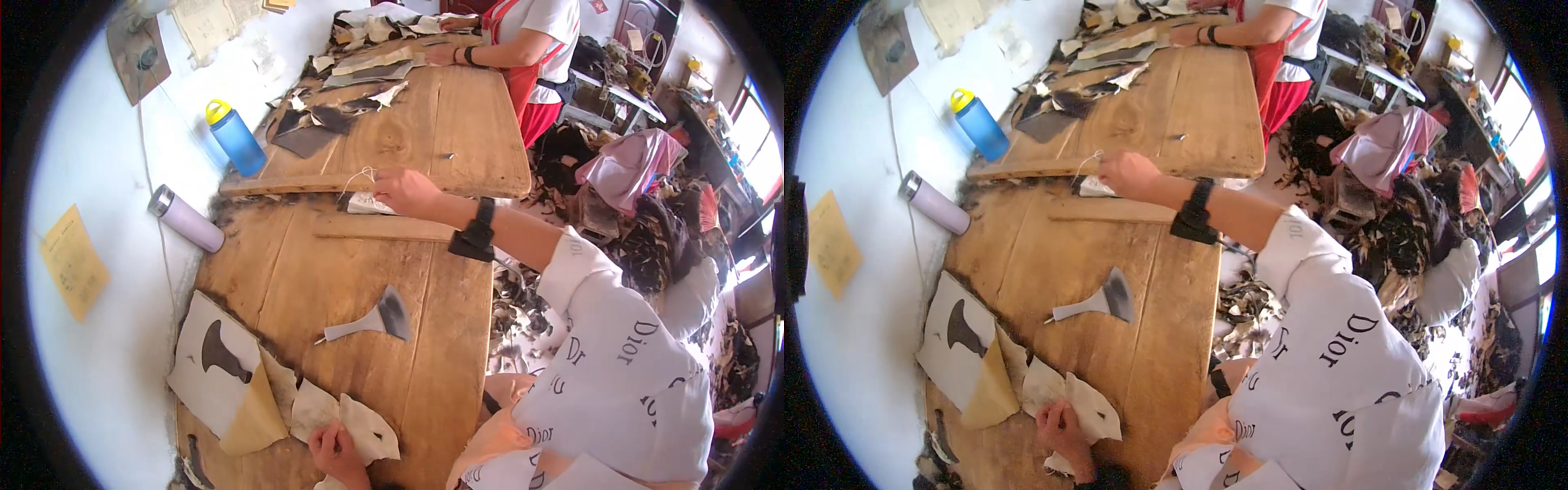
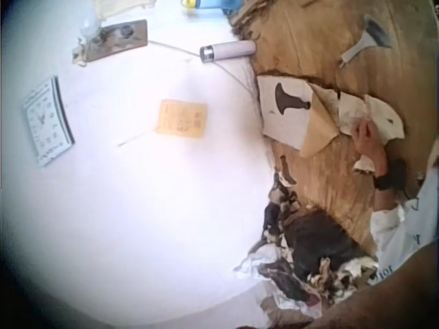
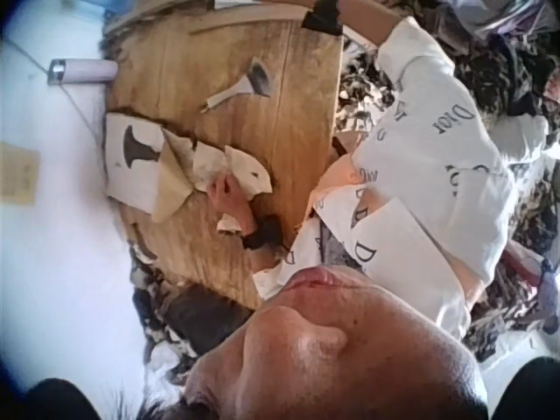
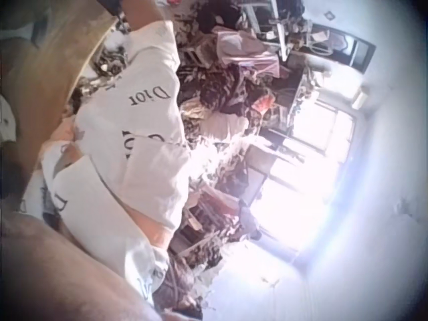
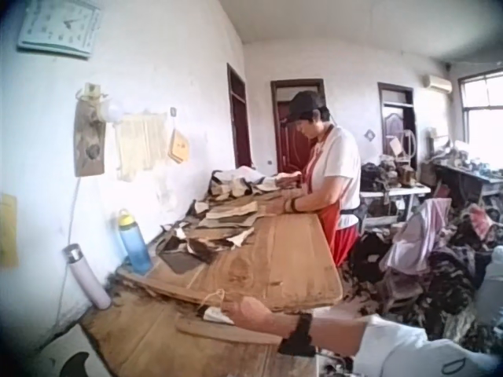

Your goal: The person cuts a piece of fur using a hand tool, sews the edges together with a needle and thread, and then repeats the process with another piece of fur.

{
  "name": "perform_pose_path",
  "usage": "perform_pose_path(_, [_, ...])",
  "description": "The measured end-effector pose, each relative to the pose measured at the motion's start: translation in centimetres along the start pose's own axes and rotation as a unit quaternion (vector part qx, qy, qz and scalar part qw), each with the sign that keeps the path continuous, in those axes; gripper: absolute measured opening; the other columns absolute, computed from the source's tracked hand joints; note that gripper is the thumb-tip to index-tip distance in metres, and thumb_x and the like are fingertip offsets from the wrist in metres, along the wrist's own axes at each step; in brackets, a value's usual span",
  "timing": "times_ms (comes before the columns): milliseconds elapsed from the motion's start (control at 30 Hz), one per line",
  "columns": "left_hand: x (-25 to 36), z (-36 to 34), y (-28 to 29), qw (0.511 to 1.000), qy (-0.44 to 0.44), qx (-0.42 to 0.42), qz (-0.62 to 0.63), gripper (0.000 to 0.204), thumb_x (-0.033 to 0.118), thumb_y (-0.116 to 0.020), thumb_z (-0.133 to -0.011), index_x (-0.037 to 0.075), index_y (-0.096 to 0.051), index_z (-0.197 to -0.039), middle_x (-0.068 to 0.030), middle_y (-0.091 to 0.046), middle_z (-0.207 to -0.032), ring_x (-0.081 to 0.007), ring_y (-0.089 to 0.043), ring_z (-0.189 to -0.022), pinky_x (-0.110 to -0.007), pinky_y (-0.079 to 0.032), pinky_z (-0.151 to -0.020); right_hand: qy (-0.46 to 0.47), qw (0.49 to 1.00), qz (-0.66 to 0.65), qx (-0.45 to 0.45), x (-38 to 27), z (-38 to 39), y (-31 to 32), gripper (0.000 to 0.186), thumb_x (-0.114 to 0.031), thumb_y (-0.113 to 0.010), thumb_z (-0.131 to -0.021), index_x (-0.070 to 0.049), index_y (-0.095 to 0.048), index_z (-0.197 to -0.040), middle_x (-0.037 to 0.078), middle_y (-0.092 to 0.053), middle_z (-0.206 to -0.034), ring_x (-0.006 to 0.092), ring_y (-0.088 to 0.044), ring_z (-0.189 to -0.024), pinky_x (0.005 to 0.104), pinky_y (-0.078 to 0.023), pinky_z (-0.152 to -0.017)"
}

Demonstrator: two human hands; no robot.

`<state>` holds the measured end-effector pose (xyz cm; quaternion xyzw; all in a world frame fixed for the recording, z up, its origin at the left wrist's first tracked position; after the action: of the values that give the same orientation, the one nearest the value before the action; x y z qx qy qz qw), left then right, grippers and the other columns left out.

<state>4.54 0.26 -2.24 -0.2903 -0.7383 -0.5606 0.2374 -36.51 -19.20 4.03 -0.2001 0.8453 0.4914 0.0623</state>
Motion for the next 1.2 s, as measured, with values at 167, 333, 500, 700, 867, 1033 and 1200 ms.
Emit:
perform_pose_path(167, [0.2, 0.1, -0.2, 0.999, -0.018, 0.012, 0.034, 0.01, 0.001, -0.062, -0.072, 0.0, -0.064, -0.082, -0.0102, -0.054, -0.081, -0.0188, -0.054, -0.068, -0.029, -0.043, -0.055, 0.036, 0.975, 0.198, -0.093, 0.0, -2.6, -3.9, 0.012, -0.013, -0.059, -0.071, -0.005, -0.063, -0.08, 0.009, -0.061, -0.085, 0.0292, -0.055, -0.092, 0.0375, -0.049, -0.072])
perform_pose_path(333, [1.5, 0.1, 0.2, 0.999, -0.027, 0.01, 0.025, 0.014, -0.001, -0.061, -0.072, 0.003, -0.065, -0.084, -0.009, -0.053, -0.081, -0.0212, -0.053, -0.069, -0.029, -0.043, -0.058, -0.091, 0.943, 0.248, -0.202, -0.8, -2.7, -3.4, 0.015, -0.009, -0.059, -0.07, -0.004, -0.066, -0.082, 0.012, -0.063, -0.093, 0.0275, -0.052, -0.1, 0.0359, -0.048, -0.077])
perform_pose_path(500, [1.3, 0.3, 0.6, 0.999, -0.035, 0.026, 0.016, 0.014, 0.0, -0.062, -0.071, 0.004, -0.065, -0.085, -0.0101, -0.055, -0.083, -0.023, -0.054, -0.07, -0.03, -0.044, -0.061, -0.01, 0.949, 0.245, -0.2, -5.1, 0.3, 0.5, 0.013, -0.01, -0.056, -0.073, -0.004, -0.066, -0.08, 0.01, -0.064, -0.081, 0.0286, -0.06, -0.081, 0.036, -0.048, -0.07])
perform_pose_path(700, [1.2, 0.0, 0.5, 0.999, -0.03, 0.012, 0.044, 0.016, 0.002, -0.063, -0.072, 0.006, -0.066, -0.086, -0.0103, -0.057, -0.084, -0.0233, -0.056, -0.073, -0.03, -0.045, -0.063, 0.181, 0.796, -0.338, -0.468, -18.1, 8.0, -0.4, 0.004, -0.008, -0.057, -0.074, -0.006, -0.059, -0.077, 0.007, -0.06, -0.077, 0.0255, -0.057, -0.077, 0.0348, -0.044, -0.067])
perform_pose_path(867, [1.0, -0.5, 0.1, 0.997, -0.036, 0.031, 0.052, 0.016, 0.003, -0.064, -0.071, 0.007, -0.067, -0.087, -0.0074, -0.058, -0.08, -0.0212, -0.056, -0.071, -0.03, -0.045, -0.062, 0.229, 0.853, -0.321, -0.343, -23.0, 8.3, -5.6, 0.005, -0.006, -0.058, -0.074, -0.007, -0.06, -0.079, 0.006, -0.059, -0.076, 0.0252, -0.056, -0.077, 0.0343, -0.043, -0.069])
perform_pose_path(1033, [1.3, -0.3, 0.7, 0.995, 0.03, 0.027, 0.096, 0.016, 0.003, -0.065, -0.071, 0.005, -0.067, -0.087, -0.0069, -0.058, -0.081, -0.0183, -0.056, -0.069, -0.026, -0.045, -0.061, 0.208, 0.844, -0.416, -0.267, -24.6, 9.2, -9.0, 0.005, -0.004, -0.059, -0.069, -0.006, -0.058, -0.074, 0.01, -0.055, -0.07, 0.0295, -0.055, -0.072, 0.0368, -0.043, -0.063])
perform_pose_path(1200, [1.0, -0.1, 0.6, 0.996, 0.024, 0.025, 0.083, 0.016, 0.002, -0.065, -0.07, 0.005, -0.067, -0.086, -0.0066, -0.059, -0.081, -0.0166, -0.057, -0.068, -0.025, -0.044, -0.061, 0.256, 0.852, -0.386, -0.243, -24.7, 9.3, -9.9, 0.006, -0.003, -0.06, -0.072, -0.008, -0.056, -0.074, 0.006, -0.053, -0.072, 0.0267, -0.053, -0.073, 0.0355, -0.042, -0.065])
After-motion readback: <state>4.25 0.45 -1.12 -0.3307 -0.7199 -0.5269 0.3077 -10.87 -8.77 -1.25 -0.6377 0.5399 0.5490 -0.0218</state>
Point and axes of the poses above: each hand's wrist, its own z-axis away from the middle knuckle, its own y-axis out of the back of the hand, x = y × z, the point moved 3 cm from there along -z, towards the middle knuckle
